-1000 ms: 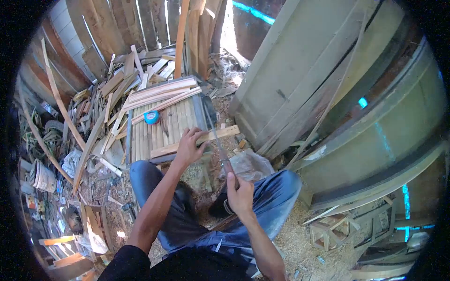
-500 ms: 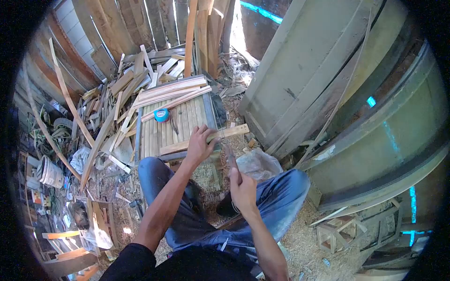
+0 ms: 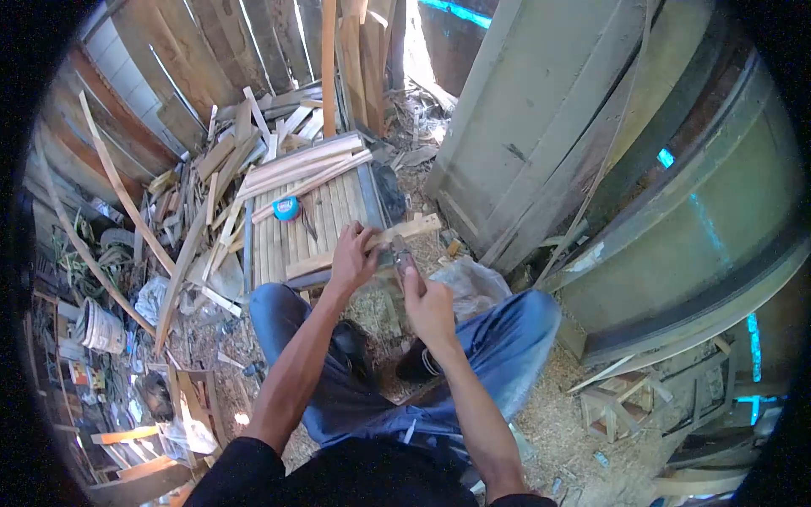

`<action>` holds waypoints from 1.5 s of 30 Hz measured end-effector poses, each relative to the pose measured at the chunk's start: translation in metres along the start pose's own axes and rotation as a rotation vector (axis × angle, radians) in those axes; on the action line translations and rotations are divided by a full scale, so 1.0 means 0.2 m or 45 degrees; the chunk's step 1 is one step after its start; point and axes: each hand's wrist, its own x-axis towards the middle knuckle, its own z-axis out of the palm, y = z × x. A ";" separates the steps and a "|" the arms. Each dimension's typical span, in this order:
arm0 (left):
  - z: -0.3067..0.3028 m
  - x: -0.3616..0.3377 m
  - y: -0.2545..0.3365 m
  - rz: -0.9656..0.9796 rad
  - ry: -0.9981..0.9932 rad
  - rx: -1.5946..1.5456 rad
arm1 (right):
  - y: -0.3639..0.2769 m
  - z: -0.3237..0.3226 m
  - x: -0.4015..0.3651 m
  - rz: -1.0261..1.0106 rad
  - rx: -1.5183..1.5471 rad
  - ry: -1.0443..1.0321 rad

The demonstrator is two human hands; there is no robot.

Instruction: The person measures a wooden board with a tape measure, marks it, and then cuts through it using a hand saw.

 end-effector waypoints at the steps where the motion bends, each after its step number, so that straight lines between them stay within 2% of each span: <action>1: -0.01 -0.01 0.01 0.049 -0.020 0.017 | 0.03 -0.01 -0.04 -0.007 -0.067 0.015; 4: -0.01 0.01 0.00 0.111 -0.044 0.006 | -0.03 0.01 -0.14 0.102 -0.042 -0.026; 6: -0.03 0.01 -0.03 0.098 -0.047 -0.014 | 0.04 0.03 -0.18 0.023 -0.111 -0.020; 8: -0.03 0.02 -0.03 0.129 -0.064 -0.051 | 0.07 0.01 -0.17 -0.106 0.003 0.086; 12: -0.02 0.04 -0.01 0.180 -0.036 -0.051 | 0.00 -0.07 -0.13 -0.078 -0.104 0.035; 16: -0.02 0.00 -0.01 0.219 0.010 -0.107 | 0.03 -0.05 -0.20 -0.092 -0.046 -0.007; 18: -0.03 -0.01 -0.01 0.234 -0.003 -0.082 | 0.06 -0.02 -0.23 0.066 -0.040 -0.062; 24: -0.05 -0.02 -0.02 0.168 -0.059 -0.123 | 0.05 -0.02 -0.22 0.074 0.004 -0.065; 33: -0.12 -0.08 -0.03 0.221 -0.084 0.000 | 0.10 0.05 -0.27 -0.030 -0.024 -0.030; 35: -0.14 -0.10 -0.01 0.286 -0.141 0.125 | 0.04 0.01 -0.27 0.125 0.077 -0.125; 39: -0.11 -0.10 -0.03 0.279 -0.202 0.158 | 0.04 0.02 -0.27 0.112 0.065 -0.104; 41: -0.11 -0.09 -0.02 0.246 -0.249 0.239 | 0.08 0.03 -0.25 -0.005 -0.047 -0.053; 45: -0.08 -0.07 -0.02 0.238 -0.226 0.287 | 0.08 0.00 -0.21 -0.062 -0.052 0.015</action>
